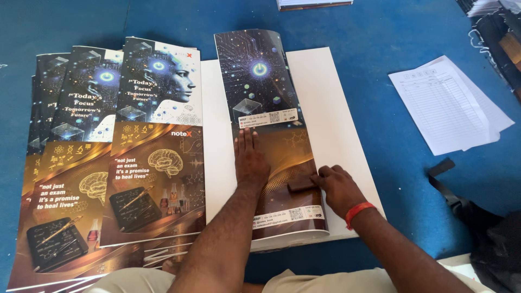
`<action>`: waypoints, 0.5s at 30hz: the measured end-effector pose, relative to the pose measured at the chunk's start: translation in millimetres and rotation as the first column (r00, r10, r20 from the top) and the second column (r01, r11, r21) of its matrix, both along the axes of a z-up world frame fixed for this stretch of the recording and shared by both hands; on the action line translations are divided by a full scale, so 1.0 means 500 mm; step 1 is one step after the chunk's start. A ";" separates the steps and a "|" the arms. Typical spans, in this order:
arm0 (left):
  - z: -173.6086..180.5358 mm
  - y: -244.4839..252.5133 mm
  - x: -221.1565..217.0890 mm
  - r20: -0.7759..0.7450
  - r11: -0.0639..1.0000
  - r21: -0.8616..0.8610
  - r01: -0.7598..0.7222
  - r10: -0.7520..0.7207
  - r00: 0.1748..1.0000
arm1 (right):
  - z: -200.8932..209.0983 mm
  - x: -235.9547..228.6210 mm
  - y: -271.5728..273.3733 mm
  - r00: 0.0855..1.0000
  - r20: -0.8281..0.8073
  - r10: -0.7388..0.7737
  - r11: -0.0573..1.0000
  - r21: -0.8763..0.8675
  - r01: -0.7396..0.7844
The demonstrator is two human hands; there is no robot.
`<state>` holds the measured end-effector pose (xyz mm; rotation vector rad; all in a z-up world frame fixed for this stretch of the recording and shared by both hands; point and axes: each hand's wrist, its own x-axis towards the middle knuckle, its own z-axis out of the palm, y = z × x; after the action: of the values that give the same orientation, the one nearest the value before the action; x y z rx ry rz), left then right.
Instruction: The person inserts a printed cover into a blank book block, presses the spine with a wooden tool, and stacks the finished books. The person repeats this process for multiple units, then fans the stack to align the edges before placing it aside.
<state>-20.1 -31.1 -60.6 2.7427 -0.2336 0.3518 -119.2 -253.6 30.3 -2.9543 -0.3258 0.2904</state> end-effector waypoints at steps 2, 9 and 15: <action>-0.001 -0.002 0.002 -0.013 1.000 0.002 0.000 0.000 1.000 | 0.005 -0.017 -0.003 1.000 -0.021 -0.008 1.000 0.020 0.008; -0.019 0.000 0.006 0.026 1.000 -0.002 0.002 -0.001 1.000 | 0.016 -0.067 -0.012 0.997 -0.077 0.015 0.999 0.046 -0.011; -0.029 0.004 0.007 0.018 1.000 0.006 0.019 -0.019 1.000 | 0.018 -0.097 -0.012 0.993 -0.117 0.007 0.998 0.056 0.000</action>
<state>-16.4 -29.2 -75.0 2.7417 -0.2652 0.3711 -167.7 -259.6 39.1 -2.8673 -0.3182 0.4457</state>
